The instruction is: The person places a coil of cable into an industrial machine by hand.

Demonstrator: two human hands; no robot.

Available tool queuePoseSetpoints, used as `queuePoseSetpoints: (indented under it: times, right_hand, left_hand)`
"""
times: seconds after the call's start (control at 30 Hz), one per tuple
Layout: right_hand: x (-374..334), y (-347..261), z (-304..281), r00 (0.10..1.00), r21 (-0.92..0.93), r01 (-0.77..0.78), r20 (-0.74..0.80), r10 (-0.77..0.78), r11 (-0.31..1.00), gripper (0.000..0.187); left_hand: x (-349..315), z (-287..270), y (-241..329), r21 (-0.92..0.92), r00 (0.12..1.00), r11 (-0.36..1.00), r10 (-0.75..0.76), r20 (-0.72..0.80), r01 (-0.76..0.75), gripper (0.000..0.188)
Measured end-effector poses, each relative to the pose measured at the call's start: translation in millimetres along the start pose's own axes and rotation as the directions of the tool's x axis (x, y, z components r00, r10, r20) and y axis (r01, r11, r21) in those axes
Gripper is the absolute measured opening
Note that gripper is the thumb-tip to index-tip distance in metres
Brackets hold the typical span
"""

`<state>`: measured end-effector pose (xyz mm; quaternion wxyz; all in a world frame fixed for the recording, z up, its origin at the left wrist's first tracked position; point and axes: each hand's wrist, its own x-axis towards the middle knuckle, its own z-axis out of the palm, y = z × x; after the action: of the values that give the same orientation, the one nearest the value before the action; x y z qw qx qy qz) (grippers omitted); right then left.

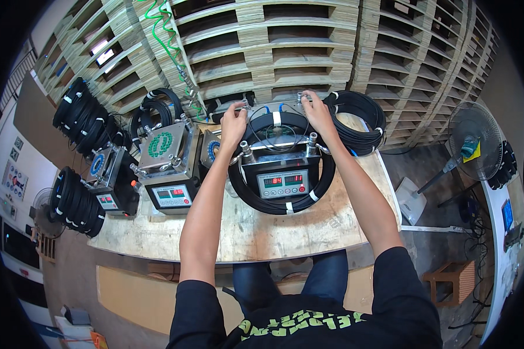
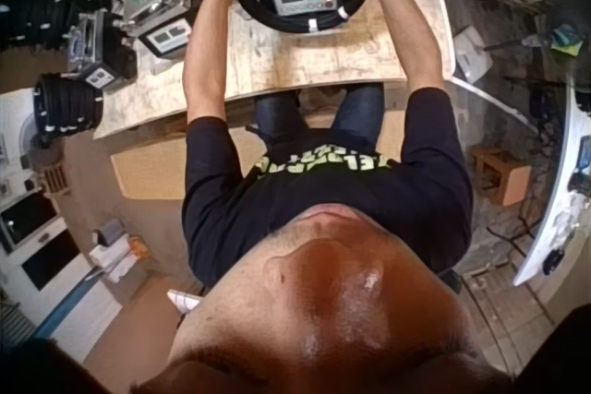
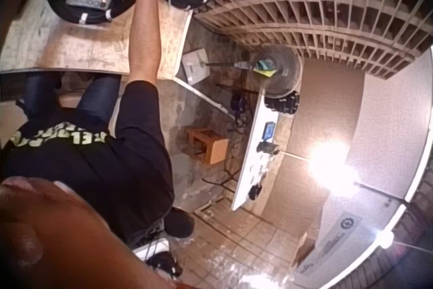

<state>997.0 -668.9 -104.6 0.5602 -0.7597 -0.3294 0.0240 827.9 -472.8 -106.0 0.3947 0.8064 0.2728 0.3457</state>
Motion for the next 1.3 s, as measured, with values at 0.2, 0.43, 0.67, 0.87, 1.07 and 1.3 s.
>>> queuePoseSetpoints:
  times: [0.2, 0.43, 0.67, 0.87, 1.07, 1.3]
  right_hand:
    - [6, 10, 5, 0.999, -0.033, 0.029, -0.014, -0.029, 0.999, 0.036]
    - [8, 17, 6, 0.997, 0.058, 0.08, -0.017, -0.079, 0.995, 0.033]
    - [7, 16, 5, 0.999, 0.045, 0.046, -0.02, -0.045, 0.998, 0.035]
    - [9, 18, 5, 0.996, -0.011, 0.072, -0.05, -0.073, 0.997, 0.034]
    - [9, 19, 6, 0.992, 0.052, 0.125, -0.034, -0.123, 0.991, 0.032]
    - [9, 19, 7, 0.993, 0.058, 0.122, -0.015, -0.121, 0.991, 0.031]
  left_hand:
    - [4, 1, -7, 0.028, 1.0, 1.0, 0.005, -0.008, -0.005, 0.028]
    - [5, 2, -9, -0.015, 1.0, 1.0, 0.008, -0.009, -0.008, 0.029]
    - [2, 1, -5, -0.027, 1.0, 0.999, -0.017, 0.013, 0.018, 0.029]
    - [0, 1, -2, -0.025, 1.0, 1.0, -0.014, -0.002, 0.014, 0.029]
    - [-1, 0, -1, 0.012, 1.0, 1.0, -0.01, -0.016, 0.01, 0.029]
    - [0, -3, -4, -0.003, 1.0, 1.0, 0.013, -0.009, -0.013, 0.029]
